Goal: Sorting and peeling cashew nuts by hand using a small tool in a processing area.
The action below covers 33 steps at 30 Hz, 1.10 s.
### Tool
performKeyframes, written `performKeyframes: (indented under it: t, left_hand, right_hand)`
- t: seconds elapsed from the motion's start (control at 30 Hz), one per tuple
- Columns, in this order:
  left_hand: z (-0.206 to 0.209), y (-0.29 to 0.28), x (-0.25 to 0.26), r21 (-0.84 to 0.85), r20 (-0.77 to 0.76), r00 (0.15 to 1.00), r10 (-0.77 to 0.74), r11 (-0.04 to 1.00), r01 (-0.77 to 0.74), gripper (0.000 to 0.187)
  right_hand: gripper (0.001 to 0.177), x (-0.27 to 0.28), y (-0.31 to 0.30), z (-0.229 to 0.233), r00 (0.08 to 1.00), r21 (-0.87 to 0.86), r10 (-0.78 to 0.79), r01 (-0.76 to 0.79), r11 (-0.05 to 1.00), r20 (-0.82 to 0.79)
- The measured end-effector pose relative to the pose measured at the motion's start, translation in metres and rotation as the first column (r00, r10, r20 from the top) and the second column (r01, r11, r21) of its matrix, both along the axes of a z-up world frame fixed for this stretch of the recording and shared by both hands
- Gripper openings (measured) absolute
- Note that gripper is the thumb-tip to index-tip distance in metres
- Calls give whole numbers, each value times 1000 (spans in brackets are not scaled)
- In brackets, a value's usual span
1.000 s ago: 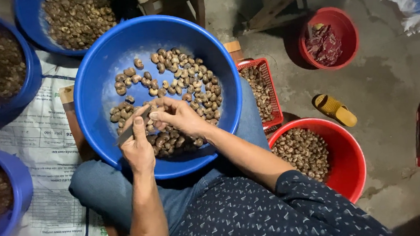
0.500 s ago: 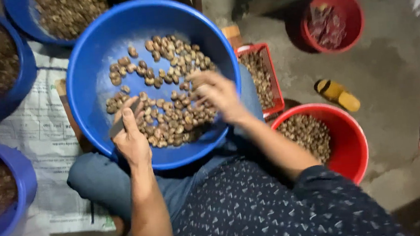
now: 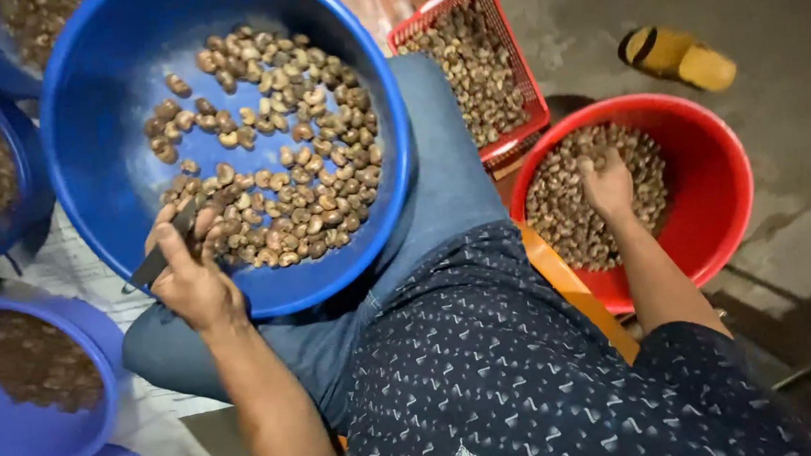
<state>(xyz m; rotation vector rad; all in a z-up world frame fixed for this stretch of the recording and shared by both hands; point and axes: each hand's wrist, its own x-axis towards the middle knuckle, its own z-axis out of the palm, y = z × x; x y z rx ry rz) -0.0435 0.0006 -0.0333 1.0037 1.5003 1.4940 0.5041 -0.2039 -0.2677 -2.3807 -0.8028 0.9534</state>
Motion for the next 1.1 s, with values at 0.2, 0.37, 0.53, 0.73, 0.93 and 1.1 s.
performKeyframes:
  t: [0.2, 0.37, 0.53, 0.73, 0.93, 1.1]
  left_hand:
    - [1, -2, -5, -64, -55, 998, 13, 998, -17, 32]
    - [-1, -8, -9, -114, -113, 993, -19, 993, 6, 29]
    - [4, -8, -9, -99, -174, 982, -73, 993, 57, 32]
    - [11, -20, -14, -53, -181, 983, -23, 999, 14, 30]
    - [16, -32, -10, 11, -288, 957, 20, 1000, -17, 25]
    - [18, -41, 5, 25, -477, 879, 19, 1000, -8, 21]
  right_hand:
    - [55, 12, -49, -79, 1000, -207, 17, -12, 978, 23]
    - [47, -7, -50, -59, 999, -254, 49, -44, 966, 11]
    - [47, -7, -55, -72, 1000, -224, 6, -12, 975, -25]
    - [34, -18, -19, 7, 999, -59, -30, 33, 998, 39]
    - [26, -29, 32, 26, 991, 268, 17, -52, 962, 132]
    - [26, -70, 98, 29, 986, 480, 128, -163, 862, 105]
